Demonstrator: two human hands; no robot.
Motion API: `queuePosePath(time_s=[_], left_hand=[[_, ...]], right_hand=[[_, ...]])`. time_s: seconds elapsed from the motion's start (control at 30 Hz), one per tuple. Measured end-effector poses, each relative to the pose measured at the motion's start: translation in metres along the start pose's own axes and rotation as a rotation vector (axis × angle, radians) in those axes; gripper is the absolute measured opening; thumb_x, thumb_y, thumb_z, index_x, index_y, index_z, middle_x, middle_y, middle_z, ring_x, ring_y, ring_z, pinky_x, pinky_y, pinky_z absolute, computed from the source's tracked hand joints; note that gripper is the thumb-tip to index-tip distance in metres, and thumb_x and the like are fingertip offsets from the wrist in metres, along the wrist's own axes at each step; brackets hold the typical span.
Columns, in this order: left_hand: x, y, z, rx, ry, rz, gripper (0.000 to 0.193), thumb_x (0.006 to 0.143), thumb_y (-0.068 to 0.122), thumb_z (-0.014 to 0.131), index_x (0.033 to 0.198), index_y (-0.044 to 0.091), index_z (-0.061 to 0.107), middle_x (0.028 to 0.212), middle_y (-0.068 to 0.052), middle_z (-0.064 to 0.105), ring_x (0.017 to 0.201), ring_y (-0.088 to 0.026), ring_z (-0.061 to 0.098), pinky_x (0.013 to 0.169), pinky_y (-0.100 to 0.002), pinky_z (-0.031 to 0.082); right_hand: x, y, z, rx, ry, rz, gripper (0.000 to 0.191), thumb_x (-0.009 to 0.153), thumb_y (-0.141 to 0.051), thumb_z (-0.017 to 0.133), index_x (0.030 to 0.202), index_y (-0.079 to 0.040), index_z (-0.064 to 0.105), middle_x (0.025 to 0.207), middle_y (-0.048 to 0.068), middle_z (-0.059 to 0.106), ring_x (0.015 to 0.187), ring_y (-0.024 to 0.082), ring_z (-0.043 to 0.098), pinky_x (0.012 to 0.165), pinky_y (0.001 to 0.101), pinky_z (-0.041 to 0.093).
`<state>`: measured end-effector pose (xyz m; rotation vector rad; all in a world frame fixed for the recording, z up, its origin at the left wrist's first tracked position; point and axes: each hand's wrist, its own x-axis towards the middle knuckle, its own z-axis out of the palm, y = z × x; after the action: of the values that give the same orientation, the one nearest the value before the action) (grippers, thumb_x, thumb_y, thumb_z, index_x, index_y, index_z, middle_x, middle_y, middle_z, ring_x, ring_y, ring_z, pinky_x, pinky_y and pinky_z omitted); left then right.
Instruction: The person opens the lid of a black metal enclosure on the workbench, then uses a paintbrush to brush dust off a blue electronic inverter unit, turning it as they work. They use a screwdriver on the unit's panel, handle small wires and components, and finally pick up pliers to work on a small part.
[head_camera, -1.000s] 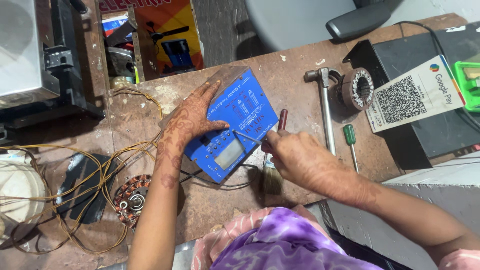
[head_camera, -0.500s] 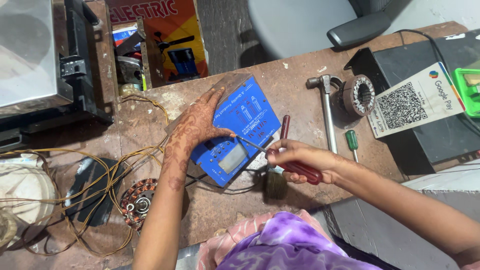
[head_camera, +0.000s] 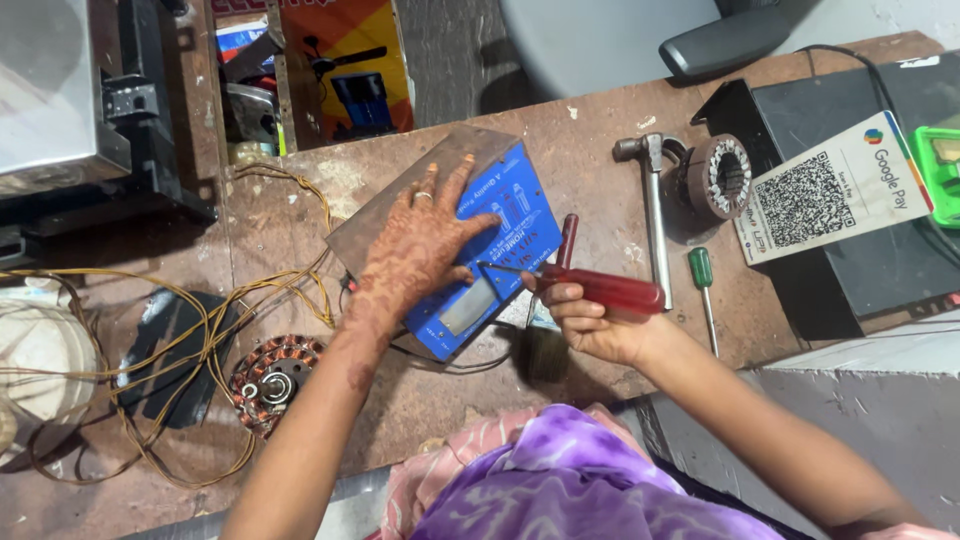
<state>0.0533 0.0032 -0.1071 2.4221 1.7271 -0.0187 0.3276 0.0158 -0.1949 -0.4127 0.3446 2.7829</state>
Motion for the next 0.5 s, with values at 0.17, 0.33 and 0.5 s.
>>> queuePosePath(time_s=[0.17, 0.33, 0.5], left_hand=[[-0.005, 0.016, 0.008, 0.029, 0.077, 0.016, 0.073, 0.062, 0.033, 0.091, 0.130, 0.034, 0.066, 0.165, -0.015, 0.018, 0.150, -0.046, 0.020, 0.118, -0.058, 0.024], [0.000, 0.017, 0.016, 0.083, 0.073, 0.039, 0.057, 0.062, 0.030, 0.088, 0.118, 0.034, 0.075, 0.166, -0.012, 0.021, 0.151, -0.044, 0.016, 0.121, -0.060, 0.020], [-0.002, 0.034, 0.044, 0.065, 0.311, -0.018, 0.007, 0.080, 0.031, 0.079, 0.082, 0.025, 0.082, 0.166, -0.012, 0.029, 0.152, -0.045, 0.017, 0.122, -0.063, 0.019]], right_hand=[[-0.003, 0.000, -0.014, -0.025, -0.020, 0.013, 0.033, 0.108, -0.006, 0.036, 0.135, 0.009, 0.048, 0.073, 0.005, 0.053, 0.052, 0.011, 0.045, 0.045, 0.0226, 0.035], [-0.006, 0.008, -0.019, -0.096, 0.016, -0.031, 0.032, 0.106, -0.008, 0.038, 0.131, 0.008, 0.050, 0.072, 0.006, 0.050, 0.053, 0.012, 0.043, 0.044, 0.0213, 0.037], [-0.004, 0.016, -0.019, -0.071, -0.034, -0.018, 0.028, 0.108, -0.009, 0.038, 0.130, 0.006, 0.048, 0.075, 0.006, 0.049, 0.055, 0.012, 0.043, 0.046, 0.0227, 0.038]])
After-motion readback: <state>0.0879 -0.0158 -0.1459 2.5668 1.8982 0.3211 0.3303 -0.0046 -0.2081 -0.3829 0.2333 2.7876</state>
